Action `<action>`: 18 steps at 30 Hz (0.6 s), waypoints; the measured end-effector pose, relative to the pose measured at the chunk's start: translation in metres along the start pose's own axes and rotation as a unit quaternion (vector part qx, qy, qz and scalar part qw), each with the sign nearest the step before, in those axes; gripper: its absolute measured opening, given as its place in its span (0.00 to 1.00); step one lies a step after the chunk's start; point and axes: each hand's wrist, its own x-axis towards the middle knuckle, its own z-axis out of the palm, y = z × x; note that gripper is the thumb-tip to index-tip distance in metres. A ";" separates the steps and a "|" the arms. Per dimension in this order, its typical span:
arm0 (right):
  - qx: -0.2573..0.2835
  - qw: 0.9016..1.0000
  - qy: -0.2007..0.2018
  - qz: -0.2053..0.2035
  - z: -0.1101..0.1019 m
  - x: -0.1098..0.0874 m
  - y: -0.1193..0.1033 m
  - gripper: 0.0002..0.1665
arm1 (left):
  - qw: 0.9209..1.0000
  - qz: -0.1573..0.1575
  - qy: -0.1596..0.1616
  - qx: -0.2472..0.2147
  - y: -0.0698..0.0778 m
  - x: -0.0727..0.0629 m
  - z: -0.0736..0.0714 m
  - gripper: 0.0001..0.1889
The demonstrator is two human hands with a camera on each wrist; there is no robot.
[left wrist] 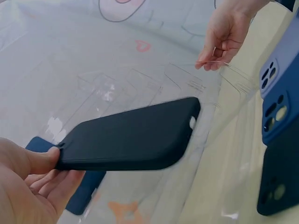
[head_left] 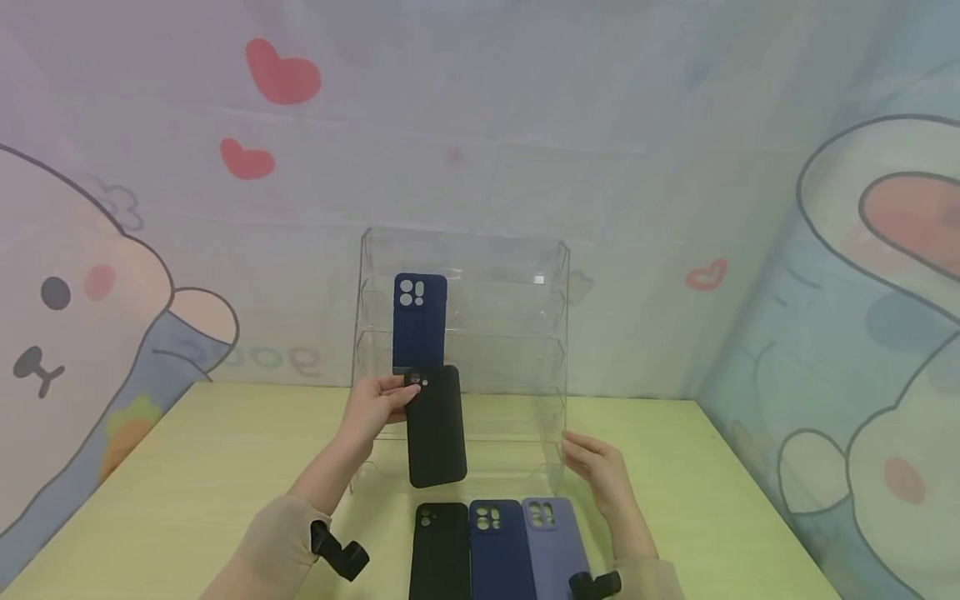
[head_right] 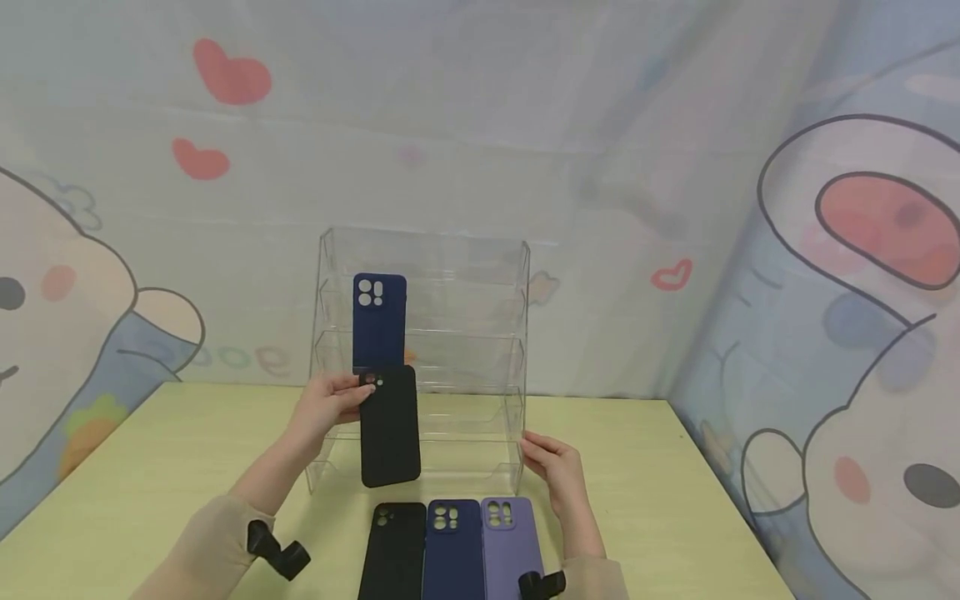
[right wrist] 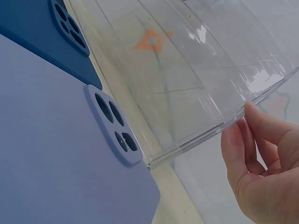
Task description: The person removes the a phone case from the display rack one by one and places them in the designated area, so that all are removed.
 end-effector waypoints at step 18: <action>0.005 1.000 0.003 0.007 0.000 0.000 0.000 0.24 | 0.989 -0.106 -0.060 0.078 -0.043 -0.035 -0.022 0.17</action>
